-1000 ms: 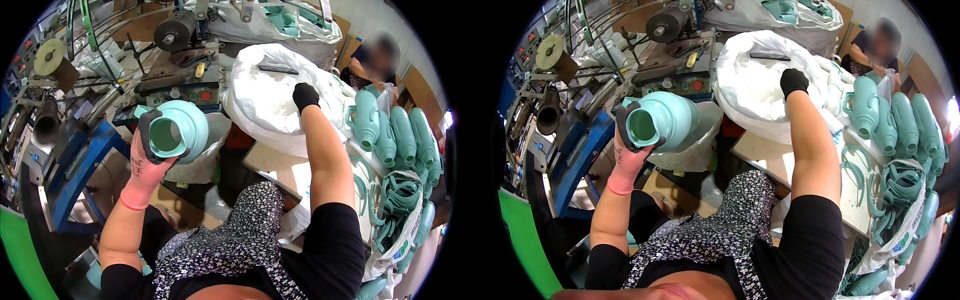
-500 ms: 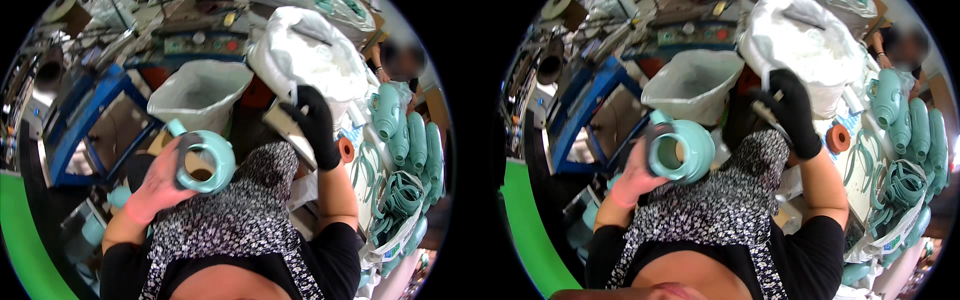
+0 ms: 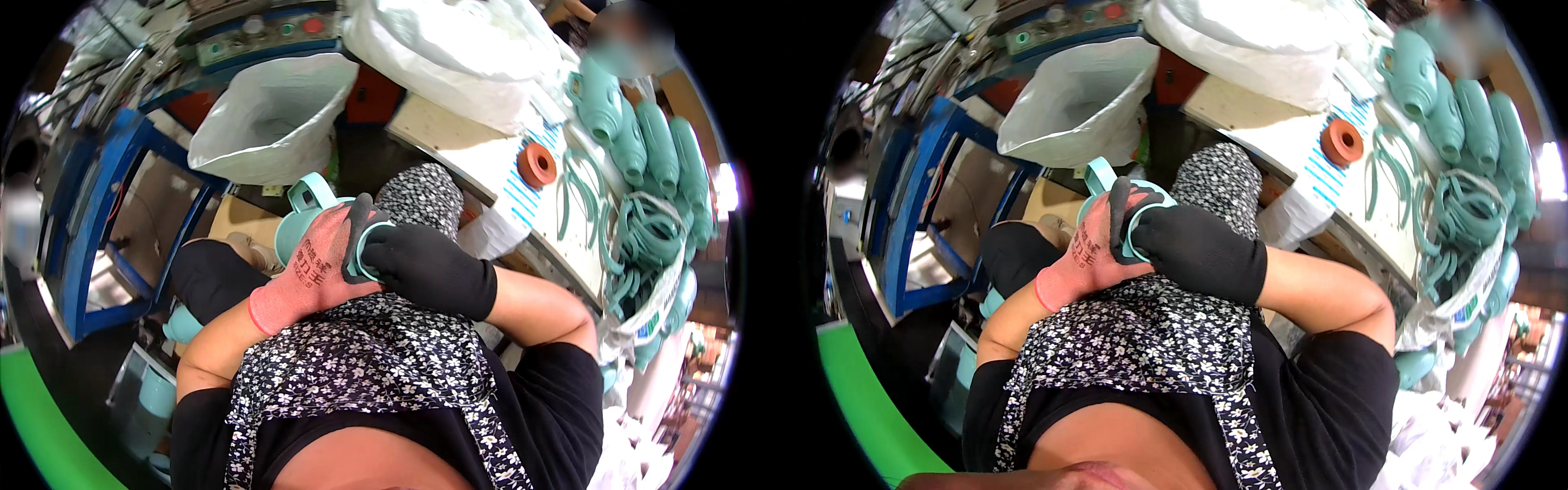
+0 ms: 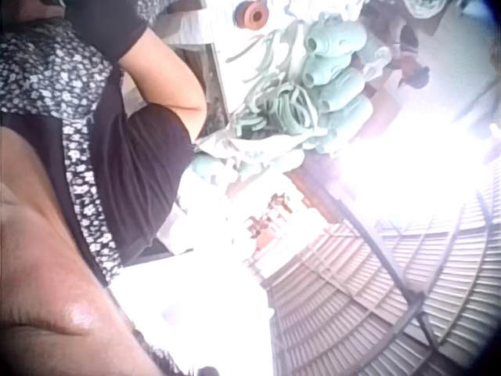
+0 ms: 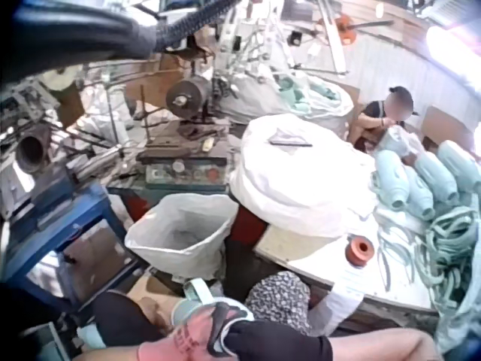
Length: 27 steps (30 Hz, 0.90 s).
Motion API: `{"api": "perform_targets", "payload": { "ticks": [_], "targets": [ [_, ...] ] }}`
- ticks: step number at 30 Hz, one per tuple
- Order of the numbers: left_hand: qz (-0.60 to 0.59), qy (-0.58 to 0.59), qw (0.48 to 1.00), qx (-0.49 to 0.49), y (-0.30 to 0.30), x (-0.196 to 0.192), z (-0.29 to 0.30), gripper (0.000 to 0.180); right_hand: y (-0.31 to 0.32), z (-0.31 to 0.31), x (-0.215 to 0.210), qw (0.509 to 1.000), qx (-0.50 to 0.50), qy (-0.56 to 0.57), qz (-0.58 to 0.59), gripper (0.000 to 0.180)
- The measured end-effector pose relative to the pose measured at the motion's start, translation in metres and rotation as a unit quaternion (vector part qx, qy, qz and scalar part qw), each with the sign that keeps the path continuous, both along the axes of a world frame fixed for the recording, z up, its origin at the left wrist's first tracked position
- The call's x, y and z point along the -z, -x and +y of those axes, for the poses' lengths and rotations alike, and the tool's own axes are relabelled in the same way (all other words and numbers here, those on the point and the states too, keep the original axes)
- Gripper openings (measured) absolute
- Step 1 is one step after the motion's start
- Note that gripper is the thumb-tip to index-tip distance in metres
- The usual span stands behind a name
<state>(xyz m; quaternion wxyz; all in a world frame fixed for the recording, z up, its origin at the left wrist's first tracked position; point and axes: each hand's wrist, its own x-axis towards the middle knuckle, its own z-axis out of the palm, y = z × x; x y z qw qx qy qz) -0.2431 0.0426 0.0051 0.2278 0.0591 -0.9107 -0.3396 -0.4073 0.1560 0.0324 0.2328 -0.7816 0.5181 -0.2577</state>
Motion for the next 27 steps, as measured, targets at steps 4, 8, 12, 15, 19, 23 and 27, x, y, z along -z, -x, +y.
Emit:
{"api": "perform_targets", "payload": {
  "ticks": [4,8,12,15,19,23,27],
  "targets": [
    [-0.028,-0.024,0.997,0.066,0.023,0.001,-0.001,0.077,0.008,0.023,0.017,0.994,-0.011,-0.012,0.106,0.021],
    [-0.01,0.003,0.99,0.143,0.044,0.003,0.009,0.076,0.033,0.033,0.019,0.993,-0.075,-0.069,0.059,0.016],
    [-0.068,0.021,0.978,0.194,0.057,0.001,0.013,0.076,0.04,0.045,0.032,0.997,-0.052,-0.057,0.0,0.009],
    [-0.112,-0.112,0.967,0.202,0.068,-0.01,0.015,0.07,0.047,0.063,0.056,0.994,0.0,-0.052,-0.093,0.009],
    [-0.074,-0.067,0.977,-0.186,0.054,0.057,-0.061,0.055,0.055,0.084,0.053,0.997,0.028,-0.059,-0.047,0.013],
    [-0.192,-0.314,0.874,-0.317,0.016,0.159,-0.125,0.047,0.057,0.088,0.042,0.999,0.019,-0.05,-0.008,0.015],
    [-0.242,-0.219,0.925,-0.194,-0.053,0.234,-0.175,0.041,0.076,0.089,0.049,0.993,0.019,0.115,-0.013,0.021]
  ]
}}
